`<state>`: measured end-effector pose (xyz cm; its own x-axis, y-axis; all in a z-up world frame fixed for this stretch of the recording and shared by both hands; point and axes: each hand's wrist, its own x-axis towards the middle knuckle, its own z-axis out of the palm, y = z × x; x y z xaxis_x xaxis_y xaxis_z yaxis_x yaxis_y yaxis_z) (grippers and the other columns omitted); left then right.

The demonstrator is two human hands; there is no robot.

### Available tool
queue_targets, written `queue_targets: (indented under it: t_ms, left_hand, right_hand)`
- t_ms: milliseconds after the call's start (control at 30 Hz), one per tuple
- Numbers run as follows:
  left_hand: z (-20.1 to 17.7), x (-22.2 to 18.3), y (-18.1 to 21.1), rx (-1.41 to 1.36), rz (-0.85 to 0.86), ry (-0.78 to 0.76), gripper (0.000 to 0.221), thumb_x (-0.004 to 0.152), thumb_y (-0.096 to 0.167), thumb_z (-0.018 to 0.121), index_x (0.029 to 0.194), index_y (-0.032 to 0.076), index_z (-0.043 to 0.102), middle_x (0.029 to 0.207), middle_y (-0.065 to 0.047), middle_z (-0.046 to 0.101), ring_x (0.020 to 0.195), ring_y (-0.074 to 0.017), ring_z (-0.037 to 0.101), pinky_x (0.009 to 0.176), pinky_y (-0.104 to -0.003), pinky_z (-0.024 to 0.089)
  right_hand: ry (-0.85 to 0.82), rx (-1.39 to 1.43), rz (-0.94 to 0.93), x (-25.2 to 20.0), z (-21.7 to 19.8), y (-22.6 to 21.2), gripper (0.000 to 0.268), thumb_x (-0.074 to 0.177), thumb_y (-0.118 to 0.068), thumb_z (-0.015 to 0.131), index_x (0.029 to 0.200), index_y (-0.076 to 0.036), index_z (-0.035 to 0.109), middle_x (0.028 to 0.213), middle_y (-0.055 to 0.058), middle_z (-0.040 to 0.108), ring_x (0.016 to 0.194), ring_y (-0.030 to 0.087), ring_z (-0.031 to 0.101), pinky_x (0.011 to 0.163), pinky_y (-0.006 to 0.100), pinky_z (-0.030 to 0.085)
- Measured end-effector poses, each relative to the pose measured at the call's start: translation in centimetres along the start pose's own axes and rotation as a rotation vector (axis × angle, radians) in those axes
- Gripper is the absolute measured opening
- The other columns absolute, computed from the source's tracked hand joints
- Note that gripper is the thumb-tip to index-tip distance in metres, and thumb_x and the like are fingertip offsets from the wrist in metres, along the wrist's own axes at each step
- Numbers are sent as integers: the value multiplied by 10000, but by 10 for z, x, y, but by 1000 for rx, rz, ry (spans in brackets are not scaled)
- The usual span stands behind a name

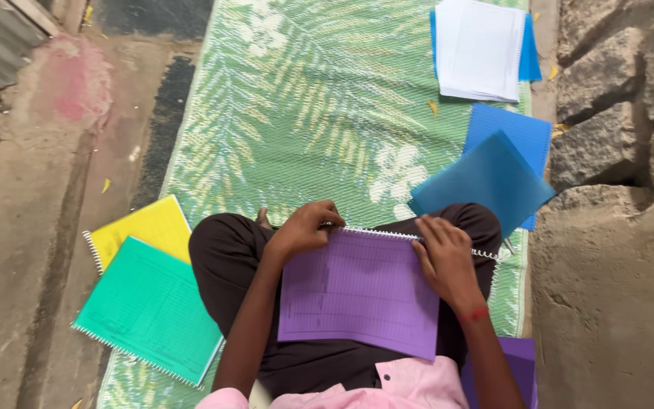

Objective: The person binds a notebook by hand by threading a spiral wire through the pre-punched holes in the pages and cover.

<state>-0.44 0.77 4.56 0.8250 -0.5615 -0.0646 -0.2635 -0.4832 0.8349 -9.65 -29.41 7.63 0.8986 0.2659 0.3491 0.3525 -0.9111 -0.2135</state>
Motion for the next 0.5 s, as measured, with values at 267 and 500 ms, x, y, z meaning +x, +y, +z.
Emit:
queue_targets:
  t_ms: [267,500]
  left_hand:
    - [-2,-2,0,24,-24,-14,146,874,118,736,1007,87,786,932,-54,667,851,-230,661,767,-391,518]
    - [3,-1,-2,93,-104,-36,229,927,310,746,966,88,787,891,-92,670,847,-262,656,773,-405,518]
  right_hand:
    - [-358,533,455,14,17,21,251,894,-236,721,1071,-67,776,979,77,781,802,219,739,670,362,555]
    - [-251,661,271,16,49,32,128,796,-125,799,909,-64,796,882,78,784,839,193,717,740,320,587]
